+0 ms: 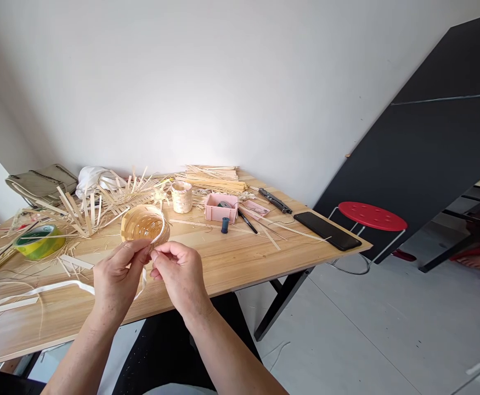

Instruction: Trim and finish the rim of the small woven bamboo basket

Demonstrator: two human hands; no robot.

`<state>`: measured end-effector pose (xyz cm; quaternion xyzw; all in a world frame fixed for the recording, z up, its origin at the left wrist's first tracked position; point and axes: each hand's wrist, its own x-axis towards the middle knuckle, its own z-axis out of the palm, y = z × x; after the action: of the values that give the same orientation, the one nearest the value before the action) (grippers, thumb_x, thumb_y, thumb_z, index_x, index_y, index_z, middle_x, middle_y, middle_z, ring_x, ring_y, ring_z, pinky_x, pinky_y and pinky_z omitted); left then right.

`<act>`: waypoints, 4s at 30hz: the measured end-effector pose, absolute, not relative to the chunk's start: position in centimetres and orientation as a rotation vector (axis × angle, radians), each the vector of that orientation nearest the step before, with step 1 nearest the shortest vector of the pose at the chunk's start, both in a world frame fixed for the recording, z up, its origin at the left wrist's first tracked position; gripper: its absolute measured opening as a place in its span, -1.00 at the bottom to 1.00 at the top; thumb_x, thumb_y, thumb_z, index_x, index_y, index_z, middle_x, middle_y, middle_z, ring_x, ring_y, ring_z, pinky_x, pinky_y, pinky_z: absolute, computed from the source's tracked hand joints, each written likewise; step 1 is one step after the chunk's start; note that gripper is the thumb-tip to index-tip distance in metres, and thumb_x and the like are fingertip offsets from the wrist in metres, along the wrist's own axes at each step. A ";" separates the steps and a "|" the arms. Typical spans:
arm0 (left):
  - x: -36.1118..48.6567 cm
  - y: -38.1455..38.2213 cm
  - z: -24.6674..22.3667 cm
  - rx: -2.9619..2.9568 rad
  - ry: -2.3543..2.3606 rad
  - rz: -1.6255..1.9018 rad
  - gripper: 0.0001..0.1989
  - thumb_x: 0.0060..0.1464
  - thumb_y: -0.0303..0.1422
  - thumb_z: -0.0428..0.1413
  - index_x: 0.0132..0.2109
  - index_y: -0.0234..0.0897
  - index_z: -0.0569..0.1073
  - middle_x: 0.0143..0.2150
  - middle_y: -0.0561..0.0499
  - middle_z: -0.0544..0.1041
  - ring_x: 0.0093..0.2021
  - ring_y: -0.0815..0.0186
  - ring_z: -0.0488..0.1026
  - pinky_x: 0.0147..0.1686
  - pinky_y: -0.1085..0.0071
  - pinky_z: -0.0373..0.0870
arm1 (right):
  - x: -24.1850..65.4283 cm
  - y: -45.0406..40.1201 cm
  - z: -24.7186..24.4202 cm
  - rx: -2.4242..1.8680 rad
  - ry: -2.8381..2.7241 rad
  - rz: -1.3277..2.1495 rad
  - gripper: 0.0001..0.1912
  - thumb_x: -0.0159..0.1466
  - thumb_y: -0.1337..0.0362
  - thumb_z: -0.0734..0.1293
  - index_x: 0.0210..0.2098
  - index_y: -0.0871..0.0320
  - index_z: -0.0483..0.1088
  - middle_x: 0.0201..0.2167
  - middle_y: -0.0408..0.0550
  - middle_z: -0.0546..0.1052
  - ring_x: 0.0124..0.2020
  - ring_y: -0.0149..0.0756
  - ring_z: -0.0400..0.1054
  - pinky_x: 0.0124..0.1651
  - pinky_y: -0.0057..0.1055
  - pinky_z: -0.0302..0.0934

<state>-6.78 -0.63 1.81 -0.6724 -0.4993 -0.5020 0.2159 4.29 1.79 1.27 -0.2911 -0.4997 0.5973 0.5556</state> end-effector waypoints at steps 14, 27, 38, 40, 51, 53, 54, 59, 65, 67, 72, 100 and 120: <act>-6.9 -0.5 1.8 -1.869 -1.376 -1.365 -0.85 0.13 -0.47 0.02 -0.32 -0.33 0.48 -0.47 0.04 0.55 -0.51 0.47 0.48 -0.49 0.66 0.35 | 4.4 1.9 1.2 -0.705 -1.221 1.407 -0.85 0.01 0.23 0.34 -0.59 0.18 0.40 -0.73 -0.24 0.34 -0.67 -0.48 0.25 -0.57 -0.54 0.20; -7.4 -0.7 0.6 -1.839 -1.212 -1.093 -0.83 0.15 -0.53 -0.01 -0.21 -0.29 0.46 -0.35 -0.01 0.57 -0.43 0.42 0.50 -0.45 0.60 0.32 | 5.2 1.6 1.2 -0.666 -1.182 1.504 -0.83 0.01 0.22 0.36 -0.61 0.20 0.40 -0.75 -0.23 0.30 -0.67 -0.51 0.14 -0.57 -0.53 0.08; -7.2 -0.8 0.5 -1.922 -1.147 -1.034 -0.81 0.18 -0.54 -0.05 -0.20 -0.32 0.45 -0.35 -0.03 0.58 -0.43 0.39 0.50 -0.47 0.56 0.33 | 5.7 1.8 1.3 -0.703 -1.202 1.478 -0.80 0.00 0.23 0.36 -0.64 0.21 0.36 -0.76 -0.25 0.25 -0.68 -0.52 0.09 -0.56 -0.52 0.00; -7.3 -0.7 0.4 -1.920 -1.149 -1.043 -0.82 0.17 -0.54 -0.04 -0.18 -0.33 0.44 -0.34 -0.04 0.58 -0.42 0.40 0.50 -0.46 0.56 0.34 | 5.8 1.8 1.2 -0.711 -1.214 1.483 -0.79 0.01 0.20 0.36 -0.61 0.21 0.37 -0.74 -0.24 0.28 -0.67 -0.52 0.12 -0.56 -0.53 0.05; -7.9 -0.9 -0.1 -1.889 -1.169 -1.037 -0.81 0.16 -0.54 -0.03 -0.15 -0.32 0.44 -0.30 -0.05 0.58 -0.37 0.38 0.53 -0.43 0.57 0.36 | 5.1 1.3 0.2 -0.735 -1.153 1.537 -0.77 -0.02 0.19 0.39 -0.63 0.20 0.34 -0.71 -0.24 0.31 -0.67 -0.51 0.20 -0.54 -0.53 0.18; -8.0 -1.3 -0.4 -1.911 -1.169 -1.017 -0.79 0.16 -0.55 -0.04 -0.12 -0.31 0.43 -0.29 -0.05 0.58 -0.37 0.38 0.53 -0.42 0.58 0.37 | 5.0 1.3 0.2 -0.732 -1.150 1.535 -0.78 -0.01 0.20 0.40 -0.63 0.20 0.35 -0.70 -0.24 0.32 -0.66 -0.51 0.19 -0.54 -0.53 0.19; -8.1 -1.4 -0.5 -1.926 -1.174 -1.000 -0.78 0.16 -0.55 -0.05 -0.11 -0.31 0.43 -0.28 -0.06 0.58 -0.36 0.38 0.53 -0.40 0.58 0.38 | 5.0 1.2 0.2 -0.737 -1.157 1.537 -0.77 -0.01 0.19 0.40 -0.63 0.20 0.36 -0.70 -0.23 0.32 -0.65 -0.51 0.20 -0.53 -0.53 0.19; -9.8 -2.0 -1.2 -1.954 -1.136 -0.912 -0.76 0.15 -0.58 -0.07 -0.11 -0.32 0.43 -0.26 -0.08 0.58 -0.33 0.36 0.54 -0.35 0.58 0.40 | 5.8 0.7 0.1 -0.850 -1.368 1.539 -0.76 0.04 0.13 0.39 -0.46 0.21 0.46 -0.58 -0.18 0.43 -0.60 -0.46 0.32 -0.50 -0.53 0.23; -10.8 -2.3 -0.7 -2.065 -1.080 -0.830 -0.72 0.15 -0.59 -0.10 -0.09 -0.32 0.43 -0.24 -0.07 0.58 -0.31 0.35 0.53 -0.36 0.55 0.43 | 7.7 1.5 2.7 -0.940 -1.626 1.121 -0.86 0.14 0.28 0.29 -0.45 0.17 0.47 -0.61 -0.20 0.45 -0.70 -0.50 0.29 -0.62 -0.57 0.14; -10.6 -2.3 -0.3 -2.109 -1.065 -0.825 -0.70 0.17 -0.58 -0.13 -0.08 -0.32 0.43 -0.23 -0.08 0.57 -0.32 0.35 0.53 -0.36 0.53 0.45 | 7.7 2.1 3.6 -0.960 -1.765 1.110 -0.84 0.16 0.31 0.26 -0.47 0.17 0.47 -0.66 -0.21 0.43 -0.75 -0.51 0.26 -0.65 -0.58 0.12; -10.2 -2.3 0.2 -2.166 -1.036 -0.766 -0.70 0.18 -0.56 -0.14 -0.04 -0.34 0.42 -0.20 -0.11 0.56 -0.32 0.33 0.51 -0.38 0.49 0.47 | 6.7 3.1 4.4 -0.945 -1.971 1.102 -0.77 0.15 0.41 0.23 -0.60 0.19 0.41 -0.73 -0.24 0.39 -0.79 -0.53 0.25 -0.68 -0.60 0.10; -10.0 -1.3 3.5 -2.792 -1.812 -1.650 -0.86 0.04 -0.42 0.07 -0.36 -0.33 0.53 -0.51 0.07 0.49 -0.56 0.48 0.39 -0.54 0.61 0.40 | 7.0 4.0 7.1 -0.739 -1.708 1.466 -0.84 0.23 0.45 0.19 -0.48 0.21 0.22 -0.59 -0.22 0.41 -0.62 -0.52 0.37 -0.62 -0.67 0.25; -9.9 1.6 1.5 -2.821 -1.853 -1.684 -0.82 0.02 -0.33 0.08 -0.37 -0.35 0.50 -0.48 0.02 0.49 -0.57 0.46 0.38 -0.54 0.55 0.40 | 7.5 8.6 4.7 -0.868 -1.758 1.340 -0.87 0.12 0.45 0.30 -0.55 0.22 0.31 -0.67 -0.29 0.36 -0.71 -0.62 0.20 -0.68 -0.71 0.06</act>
<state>-9.91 1.60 1.49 -0.7110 -0.4672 -0.4244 -0.3099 7.53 8.58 4.69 -0.3391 -0.6865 0.5233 0.3739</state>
